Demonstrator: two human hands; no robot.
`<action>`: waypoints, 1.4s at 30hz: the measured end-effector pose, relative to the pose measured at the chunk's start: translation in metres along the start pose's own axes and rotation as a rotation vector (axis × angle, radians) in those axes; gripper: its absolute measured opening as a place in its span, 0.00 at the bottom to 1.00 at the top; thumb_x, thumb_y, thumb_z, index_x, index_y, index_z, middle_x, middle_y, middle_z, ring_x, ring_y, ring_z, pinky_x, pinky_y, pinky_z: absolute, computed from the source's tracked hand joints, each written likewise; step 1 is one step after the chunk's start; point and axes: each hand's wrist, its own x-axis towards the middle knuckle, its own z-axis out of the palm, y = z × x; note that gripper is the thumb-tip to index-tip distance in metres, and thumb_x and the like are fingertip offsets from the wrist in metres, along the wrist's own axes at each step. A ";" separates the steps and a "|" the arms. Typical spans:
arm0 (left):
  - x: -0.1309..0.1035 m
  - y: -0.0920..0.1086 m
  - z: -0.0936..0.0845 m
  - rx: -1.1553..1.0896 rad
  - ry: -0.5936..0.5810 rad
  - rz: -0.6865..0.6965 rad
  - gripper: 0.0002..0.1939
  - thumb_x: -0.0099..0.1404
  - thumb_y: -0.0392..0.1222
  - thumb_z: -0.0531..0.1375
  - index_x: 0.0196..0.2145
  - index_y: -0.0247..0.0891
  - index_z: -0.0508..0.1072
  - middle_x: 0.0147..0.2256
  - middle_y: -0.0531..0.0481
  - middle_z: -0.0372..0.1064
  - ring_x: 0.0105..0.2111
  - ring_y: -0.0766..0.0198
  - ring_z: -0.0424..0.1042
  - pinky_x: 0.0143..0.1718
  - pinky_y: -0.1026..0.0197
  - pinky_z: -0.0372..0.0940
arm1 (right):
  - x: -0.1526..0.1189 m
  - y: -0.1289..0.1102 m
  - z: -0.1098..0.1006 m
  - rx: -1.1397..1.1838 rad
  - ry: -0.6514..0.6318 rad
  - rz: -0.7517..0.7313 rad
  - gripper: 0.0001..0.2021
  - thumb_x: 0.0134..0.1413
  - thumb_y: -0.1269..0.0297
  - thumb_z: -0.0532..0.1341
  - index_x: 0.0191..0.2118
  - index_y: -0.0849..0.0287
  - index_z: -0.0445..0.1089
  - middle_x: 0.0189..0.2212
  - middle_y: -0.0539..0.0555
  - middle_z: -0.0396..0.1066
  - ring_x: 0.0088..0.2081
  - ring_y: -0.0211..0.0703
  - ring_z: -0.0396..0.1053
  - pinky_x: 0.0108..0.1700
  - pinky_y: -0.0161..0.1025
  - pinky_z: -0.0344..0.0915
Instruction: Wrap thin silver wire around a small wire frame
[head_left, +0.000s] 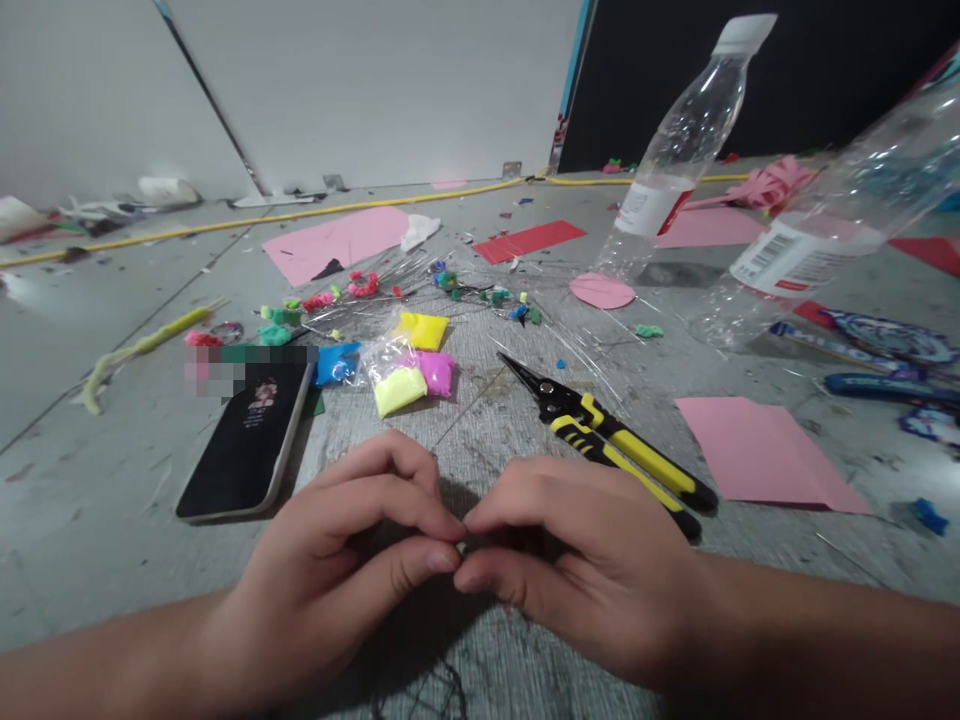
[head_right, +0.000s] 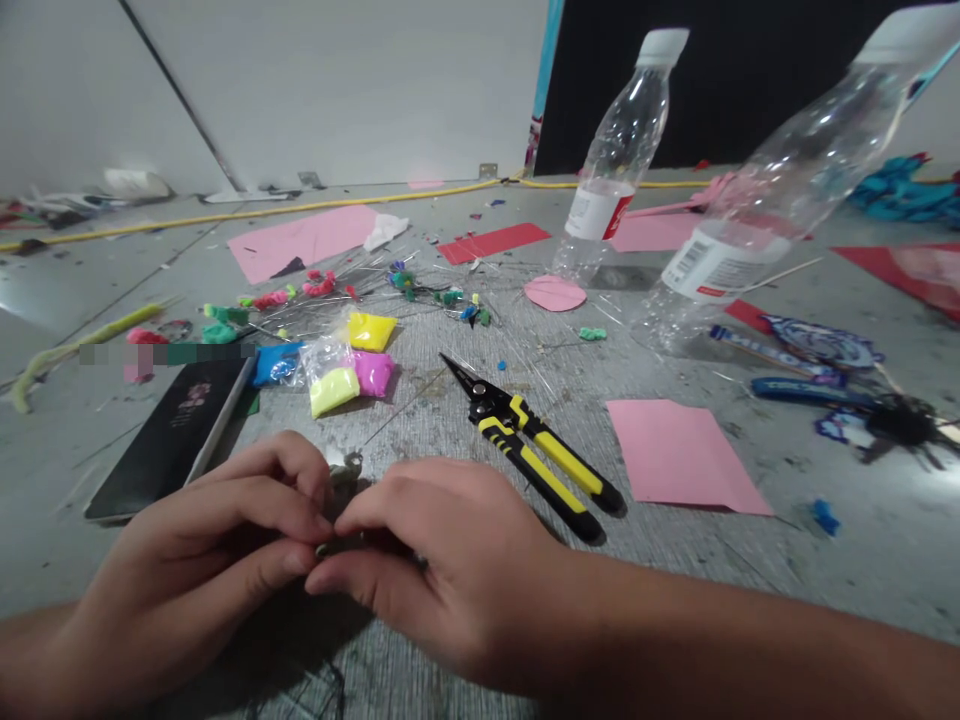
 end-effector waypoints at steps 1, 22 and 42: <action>0.000 0.000 0.000 -0.004 -0.005 -0.002 0.08 0.66 0.31 0.69 0.34 0.45 0.83 0.32 0.51 0.74 0.32 0.62 0.76 0.34 0.63 0.76 | 0.000 0.000 0.000 0.003 -0.006 0.007 0.13 0.73 0.52 0.63 0.41 0.55 0.76 0.30 0.51 0.76 0.28 0.38 0.66 0.38 0.39 0.66; 0.002 0.001 -0.003 -0.165 -0.198 -0.040 0.14 0.66 0.26 0.68 0.40 0.47 0.85 0.36 0.52 0.74 0.33 0.64 0.77 0.36 0.64 0.77 | 0.000 0.003 -0.001 0.157 -0.005 -0.003 0.14 0.66 0.51 0.71 0.35 0.55 0.77 0.29 0.47 0.75 0.30 0.36 0.69 0.37 0.36 0.64; -0.012 -0.018 -0.010 0.624 -0.031 0.158 0.15 0.75 0.27 0.56 0.52 0.41 0.76 0.46 0.48 0.72 0.44 0.63 0.76 0.47 0.63 0.73 | 0.009 0.008 -0.009 0.064 0.252 0.275 0.16 0.71 0.60 0.57 0.29 0.56 0.68 0.22 0.46 0.67 0.25 0.35 0.64 0.29 0.37 0.62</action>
